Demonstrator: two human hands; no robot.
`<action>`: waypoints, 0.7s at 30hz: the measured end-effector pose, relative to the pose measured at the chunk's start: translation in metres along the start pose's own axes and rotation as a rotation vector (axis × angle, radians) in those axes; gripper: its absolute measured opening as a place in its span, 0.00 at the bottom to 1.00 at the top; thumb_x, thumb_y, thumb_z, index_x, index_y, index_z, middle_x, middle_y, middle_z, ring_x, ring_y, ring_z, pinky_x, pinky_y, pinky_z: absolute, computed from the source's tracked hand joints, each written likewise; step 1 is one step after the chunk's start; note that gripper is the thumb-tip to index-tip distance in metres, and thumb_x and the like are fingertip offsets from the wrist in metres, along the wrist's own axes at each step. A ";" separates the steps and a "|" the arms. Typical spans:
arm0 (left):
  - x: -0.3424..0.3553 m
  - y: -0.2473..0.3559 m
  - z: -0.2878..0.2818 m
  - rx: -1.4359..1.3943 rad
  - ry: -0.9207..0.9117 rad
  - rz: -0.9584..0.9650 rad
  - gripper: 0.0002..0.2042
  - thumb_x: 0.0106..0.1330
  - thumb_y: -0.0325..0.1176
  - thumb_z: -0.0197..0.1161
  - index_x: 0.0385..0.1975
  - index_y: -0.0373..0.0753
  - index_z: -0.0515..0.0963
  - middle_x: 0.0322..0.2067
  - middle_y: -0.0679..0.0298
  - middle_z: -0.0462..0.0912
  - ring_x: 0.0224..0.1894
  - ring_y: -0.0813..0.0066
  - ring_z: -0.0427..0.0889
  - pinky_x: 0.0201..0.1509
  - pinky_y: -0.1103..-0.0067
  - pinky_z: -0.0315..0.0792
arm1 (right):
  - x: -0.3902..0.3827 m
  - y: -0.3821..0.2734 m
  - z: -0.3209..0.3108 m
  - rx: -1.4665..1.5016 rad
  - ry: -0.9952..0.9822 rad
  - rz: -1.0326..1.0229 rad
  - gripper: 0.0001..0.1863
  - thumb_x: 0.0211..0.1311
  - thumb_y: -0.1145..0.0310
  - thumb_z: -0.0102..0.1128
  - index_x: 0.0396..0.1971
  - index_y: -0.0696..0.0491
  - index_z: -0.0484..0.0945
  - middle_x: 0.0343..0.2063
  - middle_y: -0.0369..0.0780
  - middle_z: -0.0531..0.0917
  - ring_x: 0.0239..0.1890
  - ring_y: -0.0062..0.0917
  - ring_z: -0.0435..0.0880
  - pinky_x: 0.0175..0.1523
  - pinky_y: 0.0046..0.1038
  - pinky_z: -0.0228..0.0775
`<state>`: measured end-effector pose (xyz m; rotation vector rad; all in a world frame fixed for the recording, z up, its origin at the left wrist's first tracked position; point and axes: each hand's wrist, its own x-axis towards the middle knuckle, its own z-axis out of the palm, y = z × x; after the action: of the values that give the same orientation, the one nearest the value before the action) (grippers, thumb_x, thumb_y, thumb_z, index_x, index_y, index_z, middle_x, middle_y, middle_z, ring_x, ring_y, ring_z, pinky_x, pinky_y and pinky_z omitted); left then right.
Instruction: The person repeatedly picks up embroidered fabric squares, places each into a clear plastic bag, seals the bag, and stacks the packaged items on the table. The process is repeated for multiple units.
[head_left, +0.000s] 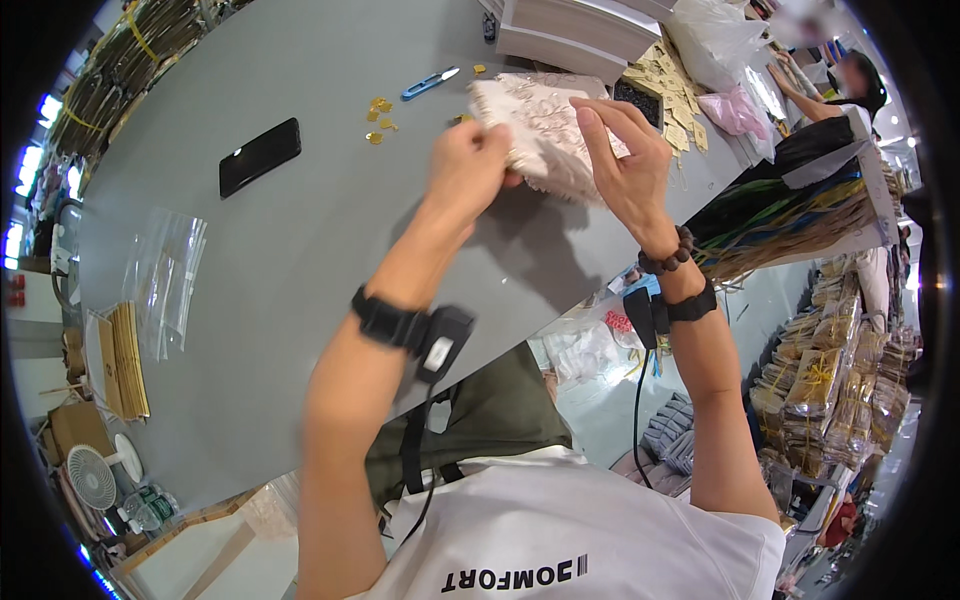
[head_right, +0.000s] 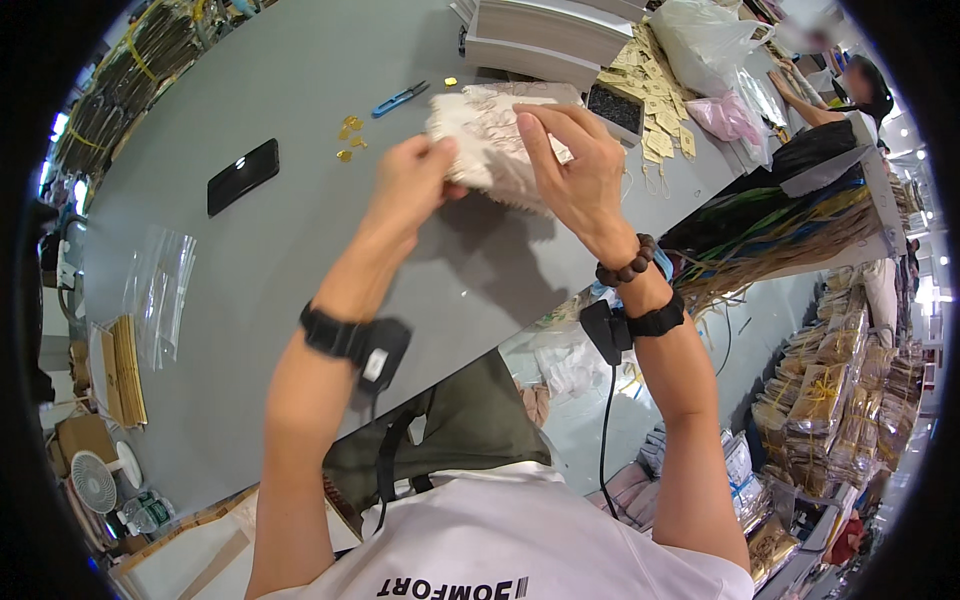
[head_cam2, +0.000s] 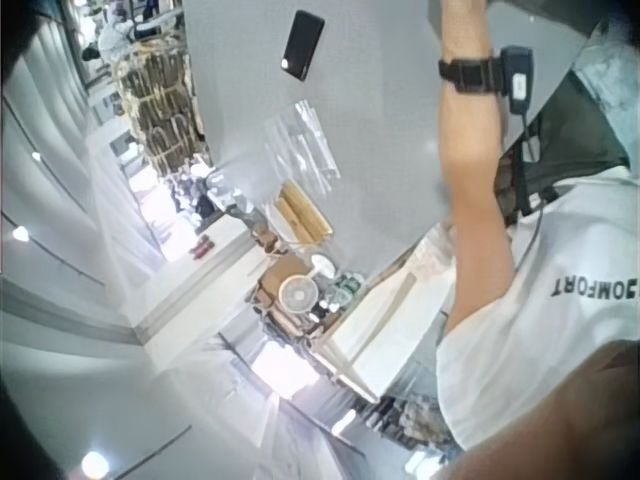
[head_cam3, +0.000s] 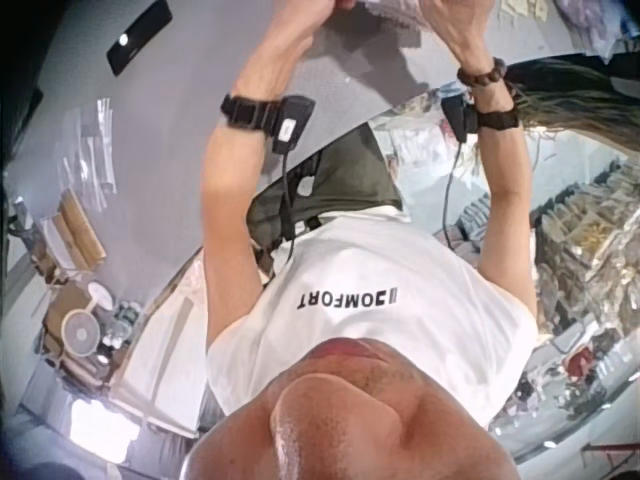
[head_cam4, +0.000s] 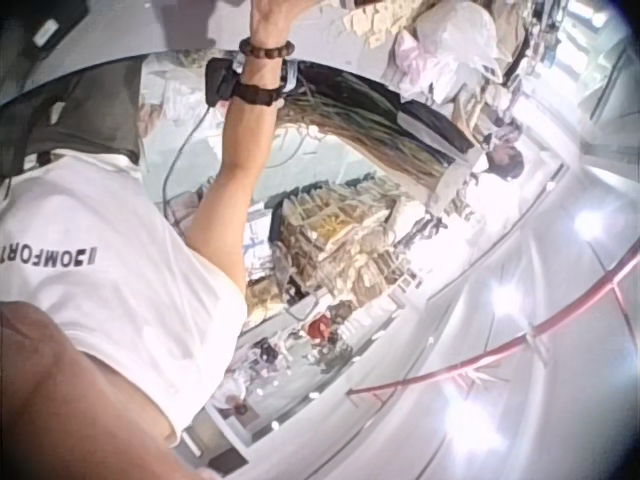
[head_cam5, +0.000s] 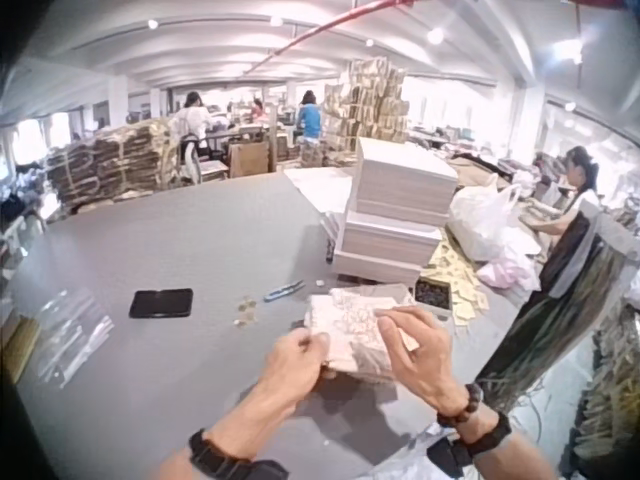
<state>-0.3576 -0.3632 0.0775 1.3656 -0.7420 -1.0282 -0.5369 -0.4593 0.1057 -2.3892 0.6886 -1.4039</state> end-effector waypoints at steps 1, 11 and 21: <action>-0.020 0.001 -0.014 0.001 0.041 -0.038 0.16 0.78 0.42 0.63 0.46 0.32 0.82 0.34 0.64 0.86 0.30 0.78 0.84 0.37 0.80 0.77 | 0.002 -0.005 0.004 0.034 0.002 0.013 0.09 0.71 0.69 0.70 0.45 0.55 0.92 0.38 0.43 0.92 0.36 0.31 0.91 0.42 0.29 0.82; -0.190 -0.032 -0.178 0.283 0.211 -0.438 0.13 0.80 0.40 0.62 0.45 0.34 0.80 0.25 0.65 0.85 0.16 0.82 0.76 0.18 0.84 0.65 | 0.027 0.017 0.134 -0.407 -0.581 0.040 0.07 0.63 0.75 0.63 0.36 0.60 0.88 0.33 0.50 0.88 0.39 0.48 0.90 0.44 0.41 0.85; -0.275 -0.054 -0.168 0.845 0.457 -0.025 0.10 0.68 0.33 0.76 0.39 0.35 0.84 0.25 0.62 0.83 0.19 0.79 0.75 0.25 0.75 0.70 | 0.015 0.043 0.169 -0.419 -0.555 0.070 0.09 0.65 0.71 0.65 0.37 0.62 0.87 0.40 0.56 0.87 0.42 0.53 0.89 0.48 0.45 0.84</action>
<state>-0.3255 -0.0393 0.0450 2.2355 -0.8408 -0.3639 -0.3942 -0.5034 0.0144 -2.8446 0.9585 -0.5443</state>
